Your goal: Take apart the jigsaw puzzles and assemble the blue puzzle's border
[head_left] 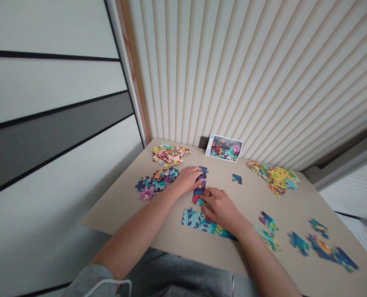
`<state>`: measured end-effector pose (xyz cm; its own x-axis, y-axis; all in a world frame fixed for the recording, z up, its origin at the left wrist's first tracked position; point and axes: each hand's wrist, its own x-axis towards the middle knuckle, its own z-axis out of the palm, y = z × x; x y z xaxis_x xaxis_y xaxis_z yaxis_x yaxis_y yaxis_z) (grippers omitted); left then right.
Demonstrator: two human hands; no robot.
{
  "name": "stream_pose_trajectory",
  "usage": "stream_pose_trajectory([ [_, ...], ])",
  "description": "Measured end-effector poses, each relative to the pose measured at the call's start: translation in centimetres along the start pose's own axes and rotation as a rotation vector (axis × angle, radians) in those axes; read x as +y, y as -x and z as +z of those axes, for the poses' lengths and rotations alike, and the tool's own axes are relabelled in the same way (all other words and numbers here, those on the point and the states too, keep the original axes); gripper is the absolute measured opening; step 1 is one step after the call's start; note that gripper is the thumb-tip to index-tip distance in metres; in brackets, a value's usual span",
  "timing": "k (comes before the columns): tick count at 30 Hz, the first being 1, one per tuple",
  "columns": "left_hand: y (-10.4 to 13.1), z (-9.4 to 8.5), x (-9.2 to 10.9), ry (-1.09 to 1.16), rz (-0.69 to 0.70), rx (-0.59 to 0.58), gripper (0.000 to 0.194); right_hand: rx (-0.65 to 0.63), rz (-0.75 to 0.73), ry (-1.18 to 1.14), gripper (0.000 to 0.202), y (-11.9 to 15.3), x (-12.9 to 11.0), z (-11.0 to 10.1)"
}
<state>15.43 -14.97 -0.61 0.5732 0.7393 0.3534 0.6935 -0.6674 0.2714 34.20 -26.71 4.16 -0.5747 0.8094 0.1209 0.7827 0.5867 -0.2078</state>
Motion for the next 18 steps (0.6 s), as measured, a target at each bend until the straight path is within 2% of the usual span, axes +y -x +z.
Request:
stream_pose_trajectory([
  [14,-0.13,-0.02,0.02,-0.015,-0.018,-0.031,0.037,0.031,-0.069,-0.007,0.024,0.00,-0.21,0.21],
  [18,-0.14,0.02,0.02,-0.006,-0.010,-0.022,0.038,0.054,-0.062,-0.038,0.024,0.02,-0.76,-0.57],
])
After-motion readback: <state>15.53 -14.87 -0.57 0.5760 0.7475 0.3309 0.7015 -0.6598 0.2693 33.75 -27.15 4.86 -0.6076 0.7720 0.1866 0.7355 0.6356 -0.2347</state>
